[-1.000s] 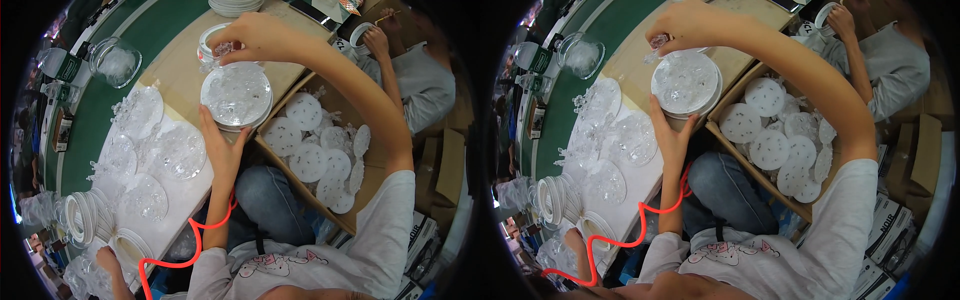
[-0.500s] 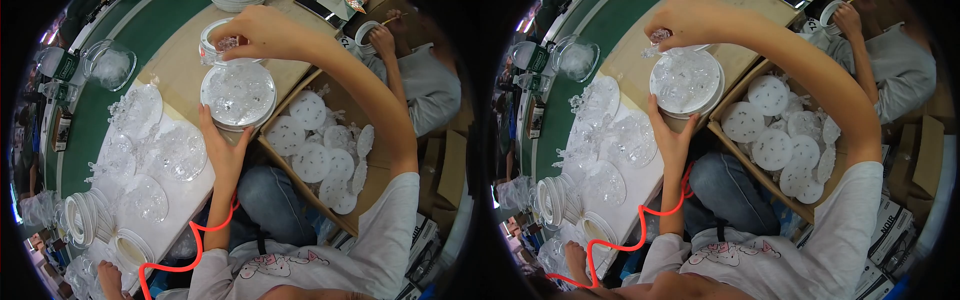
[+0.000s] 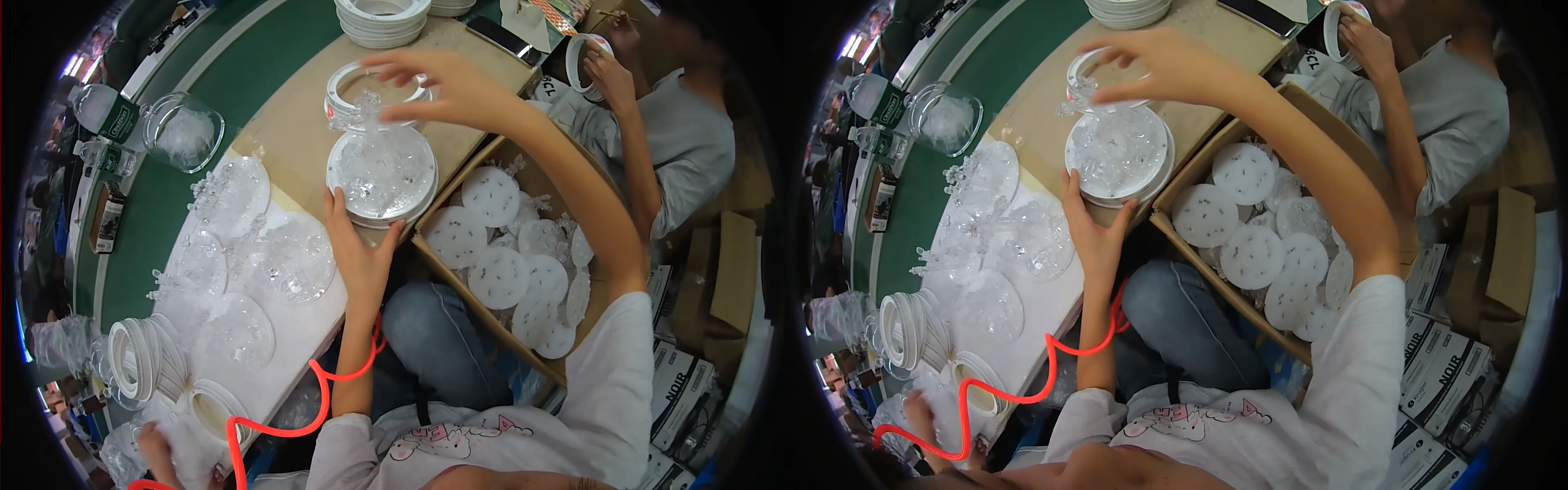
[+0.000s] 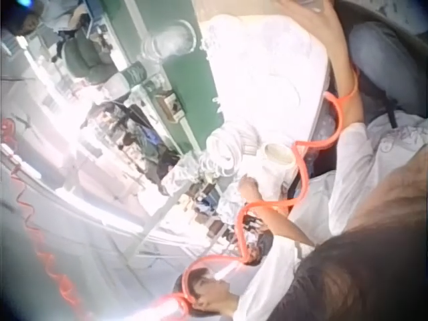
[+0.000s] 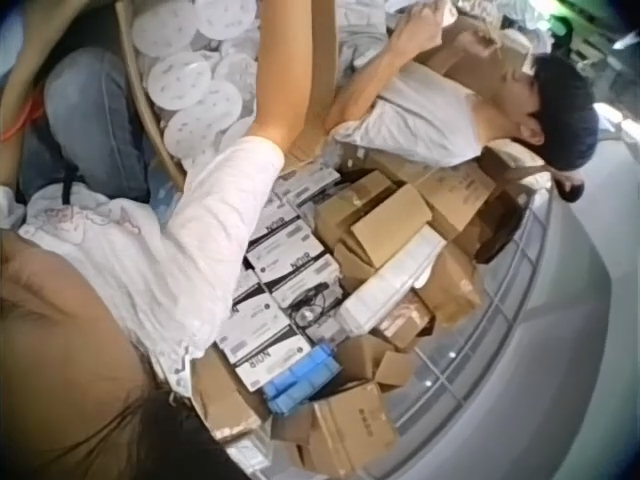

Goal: Assembling and inspecting plastic covers and LED bases for lighting fixtures at a factory workbench.

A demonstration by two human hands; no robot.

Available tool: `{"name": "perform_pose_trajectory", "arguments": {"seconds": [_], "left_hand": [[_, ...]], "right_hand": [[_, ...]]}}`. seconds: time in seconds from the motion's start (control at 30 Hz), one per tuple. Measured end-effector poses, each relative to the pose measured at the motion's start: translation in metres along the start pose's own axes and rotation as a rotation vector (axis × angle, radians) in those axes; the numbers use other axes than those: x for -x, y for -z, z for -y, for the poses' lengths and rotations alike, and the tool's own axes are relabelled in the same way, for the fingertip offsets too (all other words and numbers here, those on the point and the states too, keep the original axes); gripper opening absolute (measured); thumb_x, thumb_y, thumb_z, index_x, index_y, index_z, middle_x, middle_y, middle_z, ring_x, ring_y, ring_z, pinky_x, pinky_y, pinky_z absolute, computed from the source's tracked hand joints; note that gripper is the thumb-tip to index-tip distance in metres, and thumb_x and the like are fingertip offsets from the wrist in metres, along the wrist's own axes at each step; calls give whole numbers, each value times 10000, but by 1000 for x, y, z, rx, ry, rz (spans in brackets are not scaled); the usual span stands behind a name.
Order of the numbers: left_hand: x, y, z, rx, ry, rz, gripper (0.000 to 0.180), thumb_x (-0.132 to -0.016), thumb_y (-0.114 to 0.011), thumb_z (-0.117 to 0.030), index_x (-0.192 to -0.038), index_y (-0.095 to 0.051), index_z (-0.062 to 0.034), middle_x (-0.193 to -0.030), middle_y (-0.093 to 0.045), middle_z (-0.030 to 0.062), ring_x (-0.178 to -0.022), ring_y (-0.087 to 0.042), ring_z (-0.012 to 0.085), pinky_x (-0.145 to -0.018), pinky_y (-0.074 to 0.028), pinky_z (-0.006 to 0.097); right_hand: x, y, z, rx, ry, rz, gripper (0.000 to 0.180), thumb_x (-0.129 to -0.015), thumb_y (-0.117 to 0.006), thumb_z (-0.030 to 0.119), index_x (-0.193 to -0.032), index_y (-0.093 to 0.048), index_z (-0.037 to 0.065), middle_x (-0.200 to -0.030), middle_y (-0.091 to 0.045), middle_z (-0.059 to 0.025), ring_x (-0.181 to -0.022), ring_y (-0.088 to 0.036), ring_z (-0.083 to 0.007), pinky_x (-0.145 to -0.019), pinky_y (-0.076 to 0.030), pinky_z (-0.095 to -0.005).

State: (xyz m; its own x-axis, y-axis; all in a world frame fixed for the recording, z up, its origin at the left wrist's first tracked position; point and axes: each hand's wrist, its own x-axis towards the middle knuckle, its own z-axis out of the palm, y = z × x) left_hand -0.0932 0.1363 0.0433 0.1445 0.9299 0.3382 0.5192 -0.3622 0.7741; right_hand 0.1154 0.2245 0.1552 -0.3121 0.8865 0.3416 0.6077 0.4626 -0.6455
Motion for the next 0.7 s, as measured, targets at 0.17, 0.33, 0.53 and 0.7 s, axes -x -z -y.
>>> {"name": "perform_pose_trajectory", "arguments": {"seconds": [0.17, 0.33, 0.53, 0.7], "left_hand": [[-1, 7, -4, 13, 8, -17, 857, -660, -772, -181, -1331, -280, 21, -1369, -259, 282, -1254, -300, 417, -1017, -288, 432], [2, 6, 0, 15, -17, -30, 849, -662, -771, -191, -1326, -288, 25, -1357, -269, 295, -1245, -310, 424, -1010, -296, 437], [3, 8, 0, 43, -42, -48, 843, -655, -772, -191, -1318, -298, 27, -1344, -280, 306, -1238, -320, 429, -1002, -308, 437], [2, 3, -5, 47, -51, -51, 844, -656, -771, -192, -1316, -296, 30, -1345, -279, 303, -1238, -322, 426, -1001, -310, 436]], "right_hand": [[71, -10, -21, -197, -358, -200, 237, -839, -585, 200, -1043, -612, 82, -924, -635, -56, -817, -605, -151, -709, -470, -246], [41, -23, -40, 535, 134, -182, 374, -729, -640, 170, -1089, -563, 102, -1031, -581, -67, -975, -552, -248, -815, -444, -339], [4, -18, -57, 602, 224, 150, 408, -695, -685, 216, -1063, -560, 91, -912, -591, -85, -914, -562, -285, -834, -421, -371], [18, 12, -56, 49, -32, -23, 298, -779, -670, 189, -996, -532, 40, -897, -598, -43, -791, -580, -141, -668, -463, -281]]}}
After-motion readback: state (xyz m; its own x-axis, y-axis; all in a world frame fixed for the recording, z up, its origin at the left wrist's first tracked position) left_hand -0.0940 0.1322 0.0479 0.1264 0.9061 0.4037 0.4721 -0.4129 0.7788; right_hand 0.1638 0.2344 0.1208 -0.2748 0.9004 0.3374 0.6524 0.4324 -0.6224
